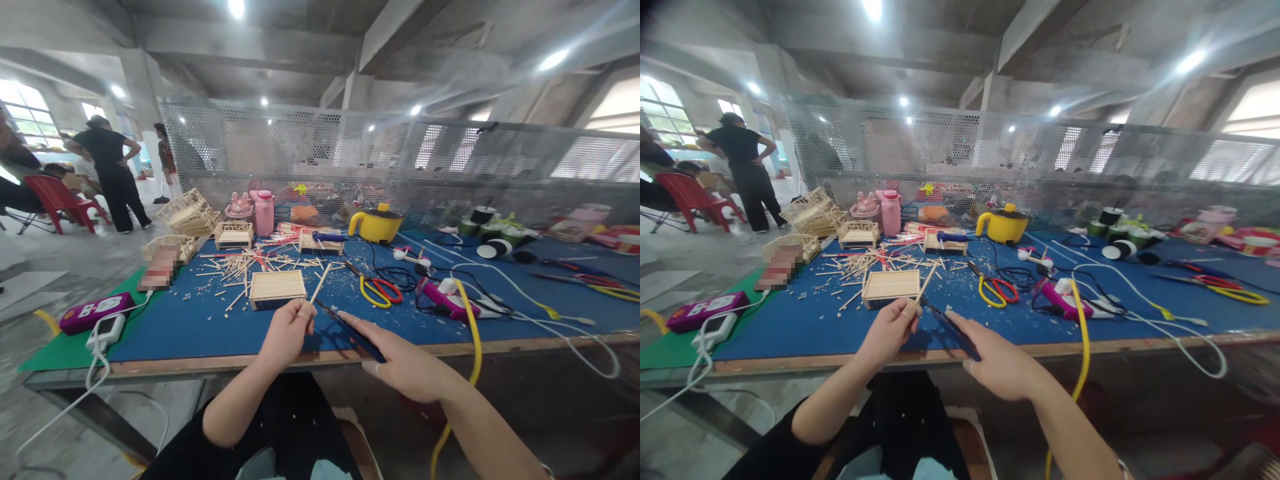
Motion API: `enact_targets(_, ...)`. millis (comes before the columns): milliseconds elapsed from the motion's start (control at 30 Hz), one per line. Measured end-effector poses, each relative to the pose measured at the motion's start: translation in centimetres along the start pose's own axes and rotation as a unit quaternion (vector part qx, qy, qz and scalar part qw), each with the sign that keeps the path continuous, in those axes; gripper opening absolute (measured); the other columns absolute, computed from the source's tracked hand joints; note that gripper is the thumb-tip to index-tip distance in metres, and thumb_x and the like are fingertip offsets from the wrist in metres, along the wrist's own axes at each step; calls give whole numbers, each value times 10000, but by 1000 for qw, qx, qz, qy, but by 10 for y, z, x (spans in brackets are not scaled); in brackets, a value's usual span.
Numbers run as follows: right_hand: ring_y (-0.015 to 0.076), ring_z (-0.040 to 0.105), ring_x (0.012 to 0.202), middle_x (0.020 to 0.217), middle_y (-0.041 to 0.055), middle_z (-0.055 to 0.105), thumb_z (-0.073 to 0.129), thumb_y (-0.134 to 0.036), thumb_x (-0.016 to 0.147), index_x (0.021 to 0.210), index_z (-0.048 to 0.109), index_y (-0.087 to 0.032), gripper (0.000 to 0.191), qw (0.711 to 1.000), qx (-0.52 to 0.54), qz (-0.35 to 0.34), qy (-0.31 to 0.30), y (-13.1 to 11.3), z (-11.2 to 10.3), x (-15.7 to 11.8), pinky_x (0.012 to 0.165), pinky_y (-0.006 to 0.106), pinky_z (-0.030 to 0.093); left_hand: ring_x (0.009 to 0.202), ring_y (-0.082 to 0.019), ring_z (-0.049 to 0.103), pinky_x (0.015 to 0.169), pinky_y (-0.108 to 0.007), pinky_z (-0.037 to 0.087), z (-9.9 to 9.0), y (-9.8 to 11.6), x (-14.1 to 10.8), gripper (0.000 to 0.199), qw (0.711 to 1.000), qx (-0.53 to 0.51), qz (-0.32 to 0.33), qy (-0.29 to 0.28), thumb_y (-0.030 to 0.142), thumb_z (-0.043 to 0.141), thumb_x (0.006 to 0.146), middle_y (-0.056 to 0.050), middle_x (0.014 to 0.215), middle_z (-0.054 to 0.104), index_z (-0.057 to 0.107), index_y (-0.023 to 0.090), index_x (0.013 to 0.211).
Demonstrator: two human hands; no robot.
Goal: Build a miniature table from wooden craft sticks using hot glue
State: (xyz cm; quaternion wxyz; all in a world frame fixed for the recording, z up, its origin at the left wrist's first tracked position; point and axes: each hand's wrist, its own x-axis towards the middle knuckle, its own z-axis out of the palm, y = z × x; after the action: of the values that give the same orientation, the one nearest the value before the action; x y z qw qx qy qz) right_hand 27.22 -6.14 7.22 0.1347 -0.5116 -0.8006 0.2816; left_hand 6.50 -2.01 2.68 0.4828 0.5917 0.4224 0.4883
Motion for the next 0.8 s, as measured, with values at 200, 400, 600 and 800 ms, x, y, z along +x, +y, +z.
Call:
enact_targets(200, 241, 304, 1380, 1510, 40, 325, 529, -166, 719, 1470, 281, -227, 793, 1000, 10, 17, -13, 0, -2, -6, 1145, 434, 223, 427, -68, 291, 468, -211, 250, -1, -3, 1, 306, 1000, 2, -1, -4, 433, 431, 879, 63, 519, 461, 555, 179, 760)
enact_targets(400, 255, 346, 1357, 1486, 60, 368, 537, -162, 716, 1451, 331, -211, 766, 1000, 6, 7, -3, -6, 0, -5, 1133, 449, 247, 451, -77, 291, 475, -221, 248, 0, 3, -4, 385, 999, 41, 12, -15, 435, 410, 891, 53, 510, 423, 500, 179, 618)
enact_targets(600, 294, 403, 1318, 1434, 40, 449, 600, -146, 666, 1418, 391, -300, 795, 999, 27, 10, 25, 0, 1, -9, 1101, 483, 298, 507, -101, 372, 535, -233, 296, -1, 7, -7, 353, 997, 74, 19, -26, 407, 417, 885, 40, 531, 462, 521, 183, 633)
enact_targets(800, 302, 402, 1319, 1436, 58, 444, 544, -95, 650, 1425, 380, -284, 814, 999, 1, 8, 44, 3, 4, -9, 1089, 501, 316, 527, -105, 402, 548, -236, 306, -4, 7, -6, 406, 992, 117, 19, -45, 421, 404, 885, 24, 549, 489, 524, 176, 584)
